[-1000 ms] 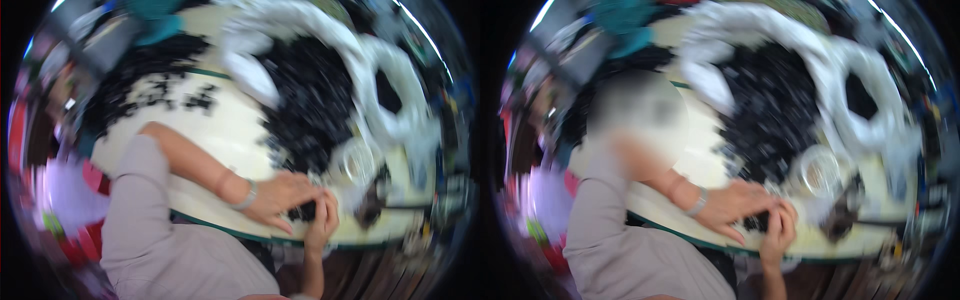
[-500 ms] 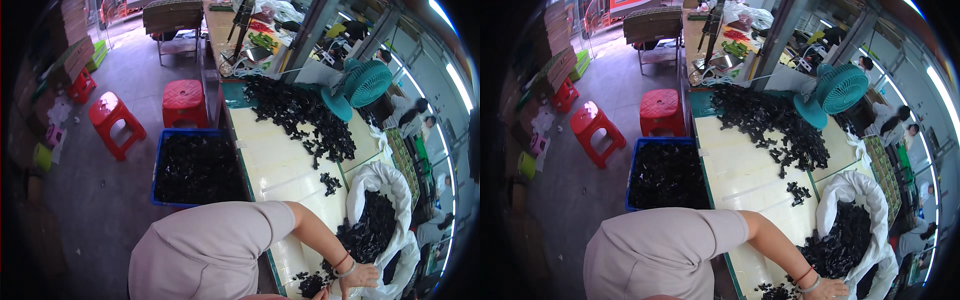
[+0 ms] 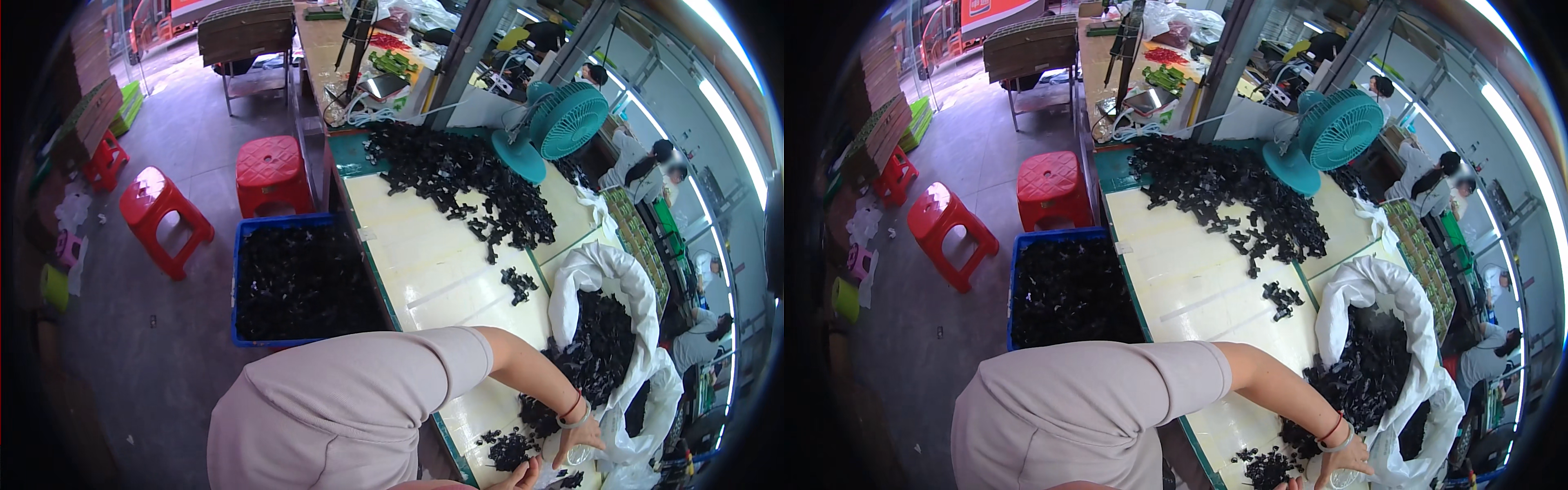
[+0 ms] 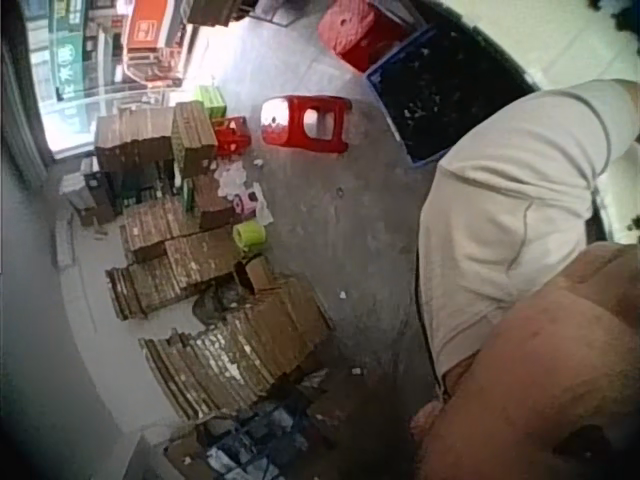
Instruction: The person adds liquid from a bottle into a container, then assembles plastic parts by attaching small clips onto plastic brackets by hand and setting the assembled components on the table.
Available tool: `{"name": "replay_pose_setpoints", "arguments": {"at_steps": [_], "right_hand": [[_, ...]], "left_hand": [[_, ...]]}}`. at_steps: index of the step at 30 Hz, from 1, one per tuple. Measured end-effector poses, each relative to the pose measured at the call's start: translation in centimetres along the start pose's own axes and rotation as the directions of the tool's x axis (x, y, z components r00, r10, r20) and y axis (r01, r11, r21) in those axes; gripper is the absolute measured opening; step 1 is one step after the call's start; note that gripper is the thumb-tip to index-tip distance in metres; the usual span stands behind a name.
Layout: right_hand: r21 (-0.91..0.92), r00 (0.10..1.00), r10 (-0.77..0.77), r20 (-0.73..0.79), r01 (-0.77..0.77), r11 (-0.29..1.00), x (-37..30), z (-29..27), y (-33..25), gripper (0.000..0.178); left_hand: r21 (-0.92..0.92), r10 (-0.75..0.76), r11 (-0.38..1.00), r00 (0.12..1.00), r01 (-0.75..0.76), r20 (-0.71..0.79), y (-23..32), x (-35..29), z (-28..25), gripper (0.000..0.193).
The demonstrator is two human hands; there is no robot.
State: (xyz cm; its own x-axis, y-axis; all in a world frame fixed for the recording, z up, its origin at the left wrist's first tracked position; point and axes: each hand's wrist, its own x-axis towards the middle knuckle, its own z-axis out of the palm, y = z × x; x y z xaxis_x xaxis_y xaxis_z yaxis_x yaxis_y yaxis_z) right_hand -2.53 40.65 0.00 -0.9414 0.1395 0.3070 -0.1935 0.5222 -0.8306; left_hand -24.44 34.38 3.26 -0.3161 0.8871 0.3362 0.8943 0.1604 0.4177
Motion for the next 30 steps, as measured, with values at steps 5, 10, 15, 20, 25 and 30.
{"name": "replay_pose_setpoints", "arguments": {"at_steps": [5, 10, 15, 20, 25, 30], "right_hand": [[-0.104, 0.999, 0.035, -0.035, -0.039, 0.994, -0.7, 0.7, -3.2, 0.034], [0.113, 0.993, 0.103, -0.058, -0.096, 0.989, 0.6, 2.3, -0.9, 0.016], [0.012, 0.991, -0.038, -0.130, 0.040, 0.999, 1.1, 2.6, -2.0, 0.016], [0.012, 0.981, -0.045, -0.191, 0.048, 0.999, -0.2, 1.7, -2.0, 0.016], [-0.015, 0.971, -0.096, -0.219, 0.095, 0.995, -0.3, 1.5, -1.8, 0.016], [-0.713, 0.903, -0.384, -0.193, 0.140, 0.687, 2.3, -1.5, -1.3, 0.025]], "left_hand": [[0.008, 0.081, 0.997, 0.997, -0.081, -0.007, 2.3, -0.6, -0.2, 0.112], [0.007, 0.118, 0.993, 0.988, -0.118, -0.102, -0.2, -3.1, -2.4, 0.077], [-0.072, 0.017, 0.997, 0.995, -0.025, -0.103, -0.2, -4.3, -4.0, 0.095], [-0.155, -0.038, 0.987, 0.999, 0.043, 0.033, 1.6, -3.5, -4.5, 0.095], [-0.136, -0.092, 0.985, 0.993, 0.102, 0.079, 1.8, -3.5, -5.3, 0.095], [-0.256, -0.025, 0.966, 0.999, 0.030, 0.023, 0.9, -4.2, -5.5, 0.097]]}}
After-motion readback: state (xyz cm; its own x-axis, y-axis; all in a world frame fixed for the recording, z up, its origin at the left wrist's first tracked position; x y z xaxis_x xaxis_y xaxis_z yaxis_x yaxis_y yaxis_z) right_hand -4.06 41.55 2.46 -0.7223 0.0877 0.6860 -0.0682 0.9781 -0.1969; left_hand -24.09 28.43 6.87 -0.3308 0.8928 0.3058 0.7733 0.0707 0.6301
